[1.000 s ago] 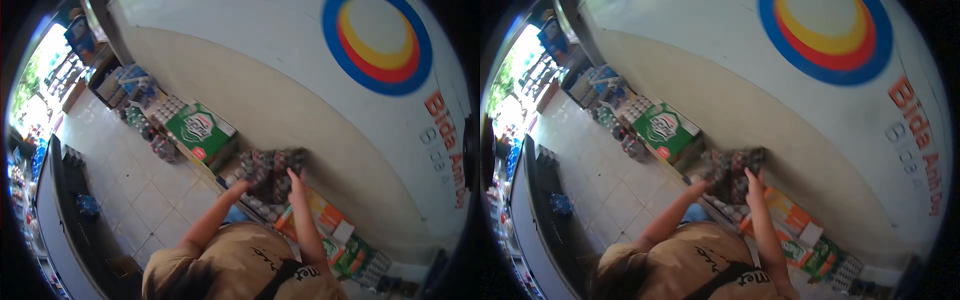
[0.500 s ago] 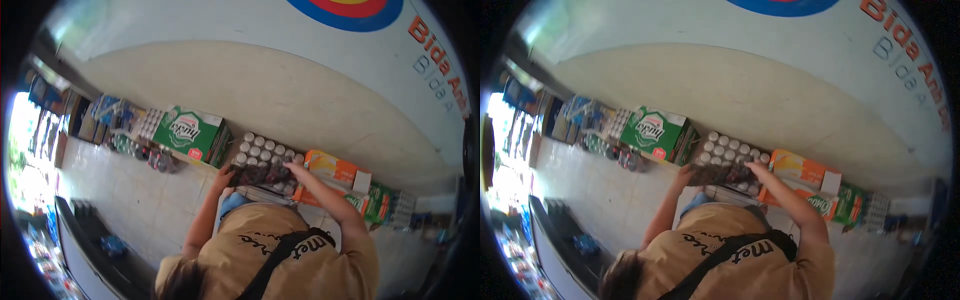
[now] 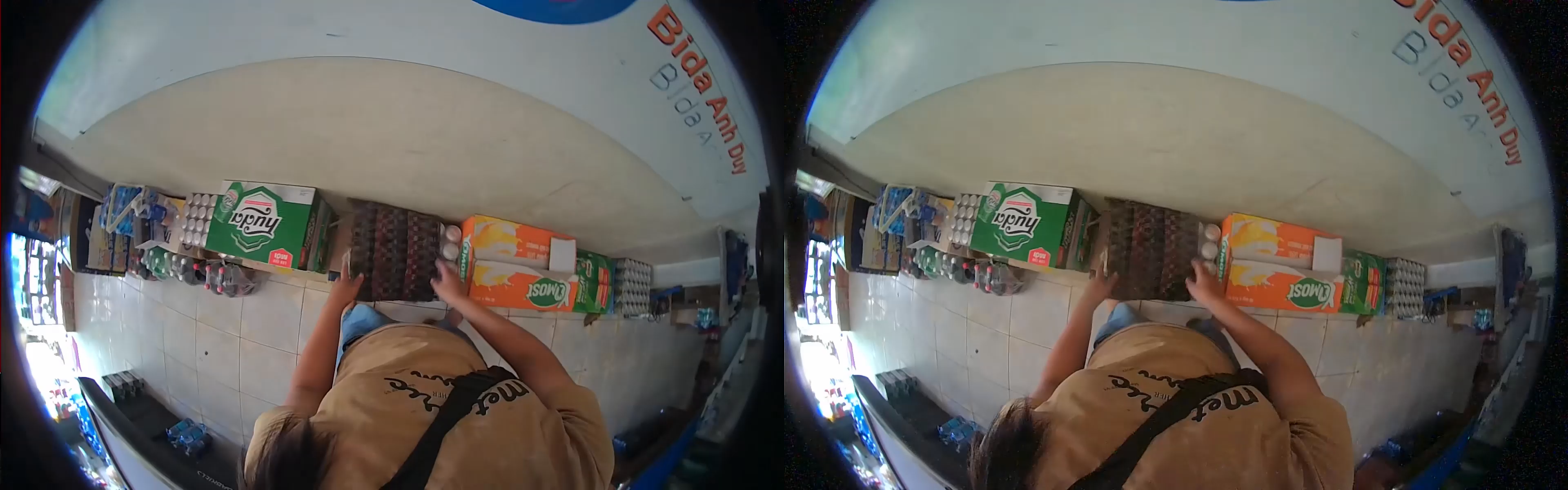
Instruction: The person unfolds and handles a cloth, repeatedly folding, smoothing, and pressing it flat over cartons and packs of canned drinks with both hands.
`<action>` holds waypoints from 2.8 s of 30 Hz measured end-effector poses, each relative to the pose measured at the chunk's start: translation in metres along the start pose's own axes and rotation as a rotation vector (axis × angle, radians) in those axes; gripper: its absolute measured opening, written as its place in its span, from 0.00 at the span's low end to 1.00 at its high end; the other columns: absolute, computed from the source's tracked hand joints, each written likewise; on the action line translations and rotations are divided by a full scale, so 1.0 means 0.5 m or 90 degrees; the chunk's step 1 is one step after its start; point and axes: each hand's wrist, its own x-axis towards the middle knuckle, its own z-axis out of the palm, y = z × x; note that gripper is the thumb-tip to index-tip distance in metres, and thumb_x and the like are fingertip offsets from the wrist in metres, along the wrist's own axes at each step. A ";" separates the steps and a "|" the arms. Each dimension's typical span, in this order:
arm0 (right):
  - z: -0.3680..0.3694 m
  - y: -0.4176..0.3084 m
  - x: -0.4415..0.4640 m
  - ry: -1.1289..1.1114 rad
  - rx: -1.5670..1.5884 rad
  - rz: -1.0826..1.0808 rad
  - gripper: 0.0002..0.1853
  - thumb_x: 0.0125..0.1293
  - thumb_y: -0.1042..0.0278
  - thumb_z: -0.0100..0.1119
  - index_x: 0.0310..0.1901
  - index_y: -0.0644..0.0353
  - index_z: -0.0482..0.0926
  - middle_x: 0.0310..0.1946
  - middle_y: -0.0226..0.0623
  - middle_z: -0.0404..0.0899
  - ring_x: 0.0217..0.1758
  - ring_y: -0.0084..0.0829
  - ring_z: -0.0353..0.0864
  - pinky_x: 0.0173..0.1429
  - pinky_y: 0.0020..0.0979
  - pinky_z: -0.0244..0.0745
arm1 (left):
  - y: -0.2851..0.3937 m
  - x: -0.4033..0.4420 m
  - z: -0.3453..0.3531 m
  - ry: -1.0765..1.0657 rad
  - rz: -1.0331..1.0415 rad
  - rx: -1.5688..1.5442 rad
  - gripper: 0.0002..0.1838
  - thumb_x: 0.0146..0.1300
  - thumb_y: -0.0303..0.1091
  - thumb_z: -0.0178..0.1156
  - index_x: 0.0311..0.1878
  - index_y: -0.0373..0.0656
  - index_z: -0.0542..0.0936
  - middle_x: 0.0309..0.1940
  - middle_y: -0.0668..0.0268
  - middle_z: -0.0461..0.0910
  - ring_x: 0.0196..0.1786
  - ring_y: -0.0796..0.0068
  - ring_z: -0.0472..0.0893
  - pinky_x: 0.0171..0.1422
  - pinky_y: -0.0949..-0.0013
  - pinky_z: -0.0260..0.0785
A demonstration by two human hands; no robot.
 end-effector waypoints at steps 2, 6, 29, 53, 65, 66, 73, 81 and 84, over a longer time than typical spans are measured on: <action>0.002 0.043 -0.058 -0.269 0.015 -0.002 0.31 0.60 0.56 0.61 0.63 0.58 0.68 0.58 0.52 0.73 0.58 0.51 0.75 0.60 0.43 0.70 | 0.023 -0.021 0.013 -0.053 -0.026 0.112 0.44 0.58 0.49 0.61 0.74 0.50 0.52 0.64 0.38 0.64 0.65 0.36 0.66 0.68 0.47 0.60; -0.011 0.020 -0.128 -0.437 -0.197 -0.038 0.29 0.62 0.55 0.58 0.62 0.57 0.68 0.56 0.52 0.75 0.56 0.48 0.76 0.59 0.45 0.70 | 0.069 -0.008 0.043 -0.006 0.164 0.118 0.41 0.58 0.49 0.61 0.73 0.53 0.57 0.68 0.39 0.57 0.70 0.38 0.58 0.72 0.50 0.56; 0.021 0.009 -0.100 -0.280 -0.433 0.046 0.38 0.65 0.62 0.48 0.74 0.58 0.46 0.77 0.40 0.36 0.79 0.47 0.36 0.78 0.49 0.38 | 0.202 0.087 0.235 -0.251 0.464 0.627 0.44 0.55 0.50 0.62 0.74 0.68 0.53 0.77 0.58 0.43 0.77 0.51 0.45 0.78 0.50 0.38; 0.081 -0.066 -0.010 -0.444 -0.442 -0.128 0.31 0.59 0.61 0.50 0.64 0.67 0.65 0.67 0.55 0.61 0.71 0.47 0.60 0.71 0.41 0.61 | 0.110 0.077 0.116 -0.311 0.438 0.541 0.20 0.58 0.38 0.59 0.54 0.48 0.79 0.40 0.48 0.81 0.48 0.53 0.81 0.56 0.56 0.71; -0.236 -0.115 -0.123 -0.212 0.313 0.008 0.32 0.52 0.52 0.72 0.53 0.65 0.75 0.47 0.38 0.81 0.48 0.29 0.76 0.55 0.32 0.71 | 0.459 -0.021 0.032 -0.726 0.501 0.082 0.13 0.67 0.33 0.53 0.51 0.40 0.78 0.38 0.62 0.81 0.41 0.73 0.76 0.51 0.67 0.68; -0.280 -0.144 -0.146 -0.178 0.392 0.037 0.30 0.54 0.53 0.71 0.53 0.65 0.75 0.47 0.37 0.80 0.49 0.27 0.76 0.55 0.30 0.71 | 0.484 -0.029 0.027 -0.688 0.439 -0.007 0.12 0.67 0.32 0.54 0.51 0.40 0.78 0.39 0.61 0.81 0.44 0.74 0.76 0.52 0.68 0.68; -0.430 -0.150 -0.224 0.248 0.112 0.000 0.20 0.57 0.54 0.68 0.40 0.60 0.72 0.24 0.45 0.74 0.26 0.39 0.75 0.32 0.36 0.69 | 0.621 -0.062 0.042 -0.405 0.590 0.029 0.16 0.65 0.31 0.55 0.55 0.38 0.76 0.39 0.51 0.81 0.42 0.60 0.81 0.48 0.65 0.72; -0.396 -0.066 -0.260 0.425 0.108 0.107 0.31 0.62 0.73 0.58 0.66 0.56 0.60 0.57 0.52 0.71 0.59 0.53 0.71 0.60 0.45 0.69 | 0.620 -0.060 0.216 -0.359 0.716 0.233 0.36 0.62 0.46 0.58 0.72 0.52 0.58 0.63 0.46 0.64 0.65 0.41 0.65 0.67 0.49 0.59; -0.401 0.046 -0.270 0.365 -0.015 0.093 0.36 0.62 0.72 0.57 0.71 0.55 0.54 0.64 0.56 0.64 0.66 0.54 0.64 0.68 0.44 0.62 | 0.572 -0.047 0.371 -0.277 0.778 0.364 0.37 0.61 0.52 0.58 0.73 0.58 0.58 0.72 0.51 0.53 0.72 0.46 0.57 0.73 0.46 0.51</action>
